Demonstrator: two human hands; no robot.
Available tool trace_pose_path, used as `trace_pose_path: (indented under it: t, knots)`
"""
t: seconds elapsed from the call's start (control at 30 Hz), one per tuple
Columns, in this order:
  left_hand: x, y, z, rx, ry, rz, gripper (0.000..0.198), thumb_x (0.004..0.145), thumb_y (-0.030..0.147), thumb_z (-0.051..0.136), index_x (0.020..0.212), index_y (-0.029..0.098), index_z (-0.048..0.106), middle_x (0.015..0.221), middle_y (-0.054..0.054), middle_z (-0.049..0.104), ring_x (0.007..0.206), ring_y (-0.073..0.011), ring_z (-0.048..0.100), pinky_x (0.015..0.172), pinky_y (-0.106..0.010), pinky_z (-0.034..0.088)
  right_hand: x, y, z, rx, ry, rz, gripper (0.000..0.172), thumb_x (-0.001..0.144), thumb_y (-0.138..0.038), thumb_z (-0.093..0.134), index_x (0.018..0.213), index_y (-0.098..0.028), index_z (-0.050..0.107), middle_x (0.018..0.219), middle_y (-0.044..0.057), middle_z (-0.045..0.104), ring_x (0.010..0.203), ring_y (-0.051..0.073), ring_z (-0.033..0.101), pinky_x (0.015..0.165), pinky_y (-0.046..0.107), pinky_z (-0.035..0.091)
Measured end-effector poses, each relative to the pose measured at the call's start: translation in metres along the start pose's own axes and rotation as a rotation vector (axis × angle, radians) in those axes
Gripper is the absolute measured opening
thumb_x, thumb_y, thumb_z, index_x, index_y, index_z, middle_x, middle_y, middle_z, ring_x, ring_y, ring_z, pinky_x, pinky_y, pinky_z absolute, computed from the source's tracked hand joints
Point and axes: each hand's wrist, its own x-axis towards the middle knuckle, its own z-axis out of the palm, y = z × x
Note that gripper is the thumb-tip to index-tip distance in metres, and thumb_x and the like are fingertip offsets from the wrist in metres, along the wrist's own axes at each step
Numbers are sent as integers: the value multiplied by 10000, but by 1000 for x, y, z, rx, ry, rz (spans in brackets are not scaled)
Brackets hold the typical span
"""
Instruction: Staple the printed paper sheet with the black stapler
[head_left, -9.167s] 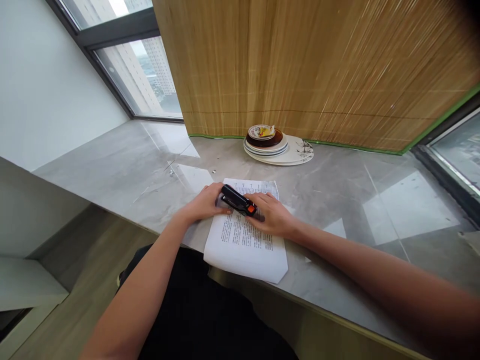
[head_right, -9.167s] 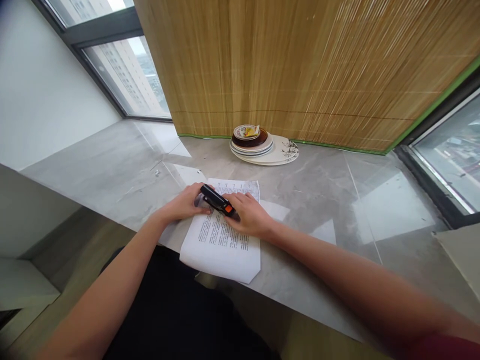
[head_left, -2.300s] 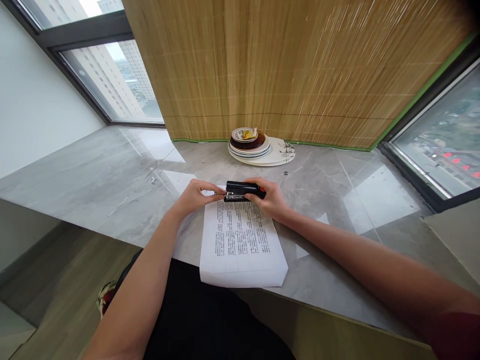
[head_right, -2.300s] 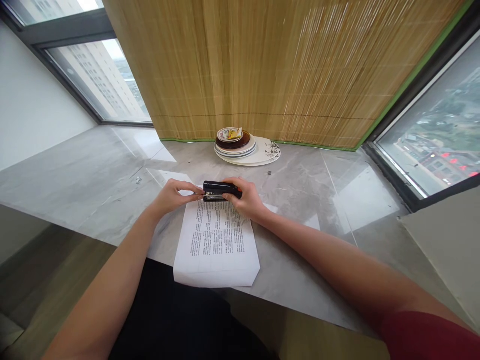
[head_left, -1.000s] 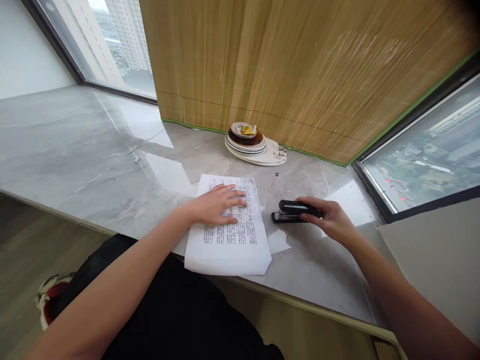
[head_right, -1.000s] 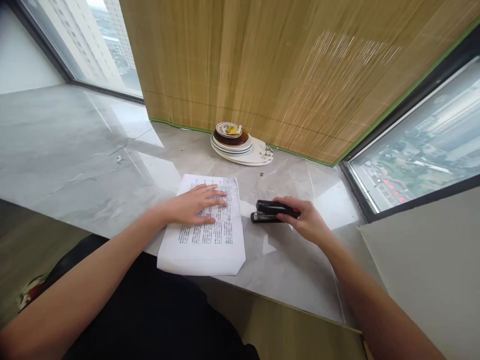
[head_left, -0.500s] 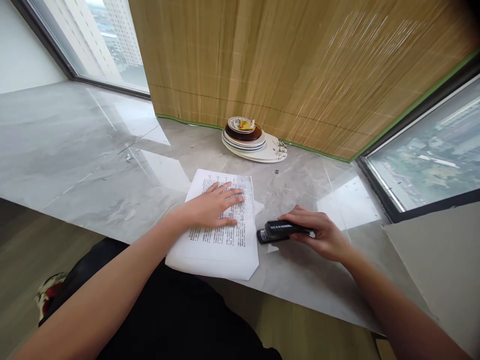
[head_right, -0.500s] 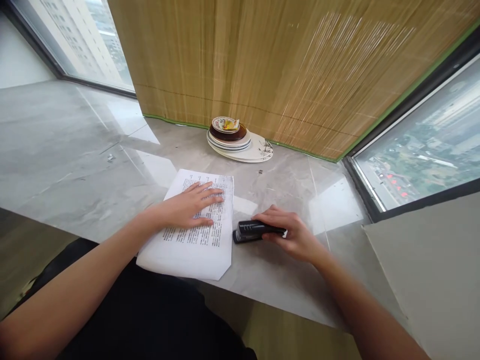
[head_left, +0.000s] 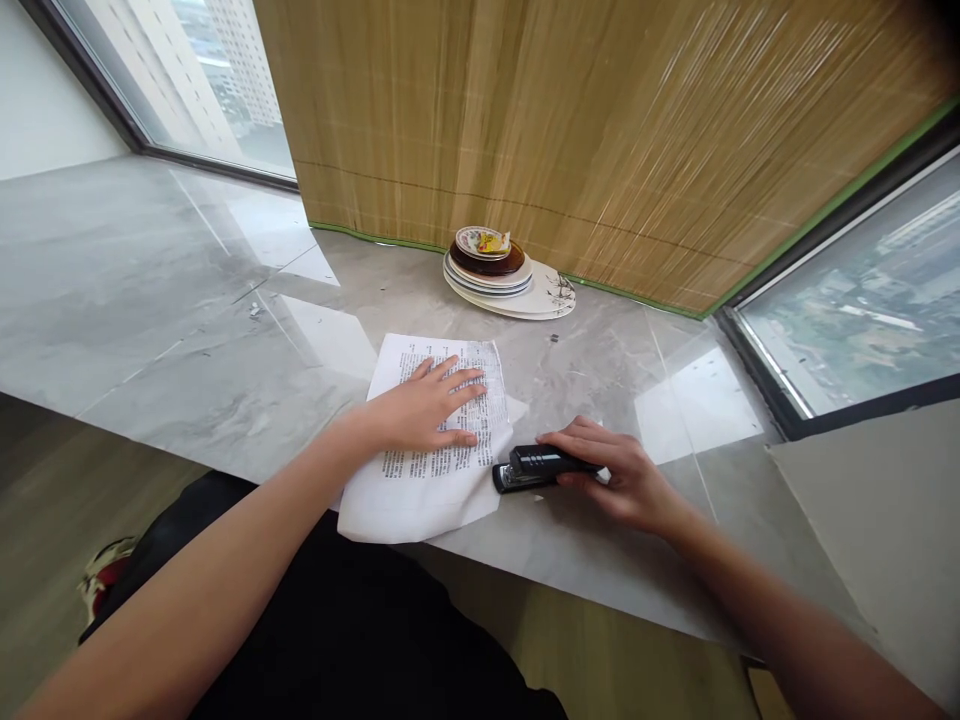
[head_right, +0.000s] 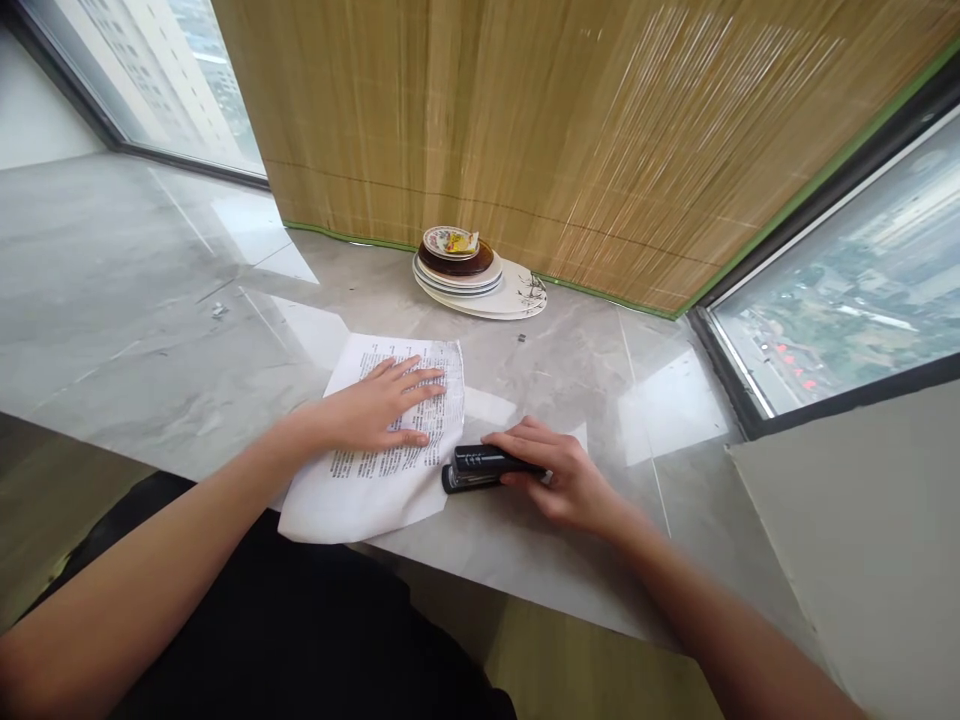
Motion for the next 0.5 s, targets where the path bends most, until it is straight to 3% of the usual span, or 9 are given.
trace_pose_path:
  t: [0.23, 0.5]
  knots:
    - [0, 0, 2, -39, -47, 18, 872, 922, 797, 446, 1607, 267, 343, 1728, -67, 210, 1593, -383, 91, 1277, -571, 58, -3, 12, -8, -155, 183, 60, 455, 952, -133, 645, 1379, -291, 641, 1133, 65, 734, 942, 232, 617, 818, 394, 514]
    - [2, 7, 5, -45, -41, 0, 914, 905, 801, 476, 1624, 261, 312, 1728, -97, 197, 1590, -418, 67, 1261, -610, 62, 4, 2, 7, -61, 50, 33, 443, 977, -213, 641, 1415, -273, 615, 1135, 90, 742, 930, 237, 646, 813, 411, 538]
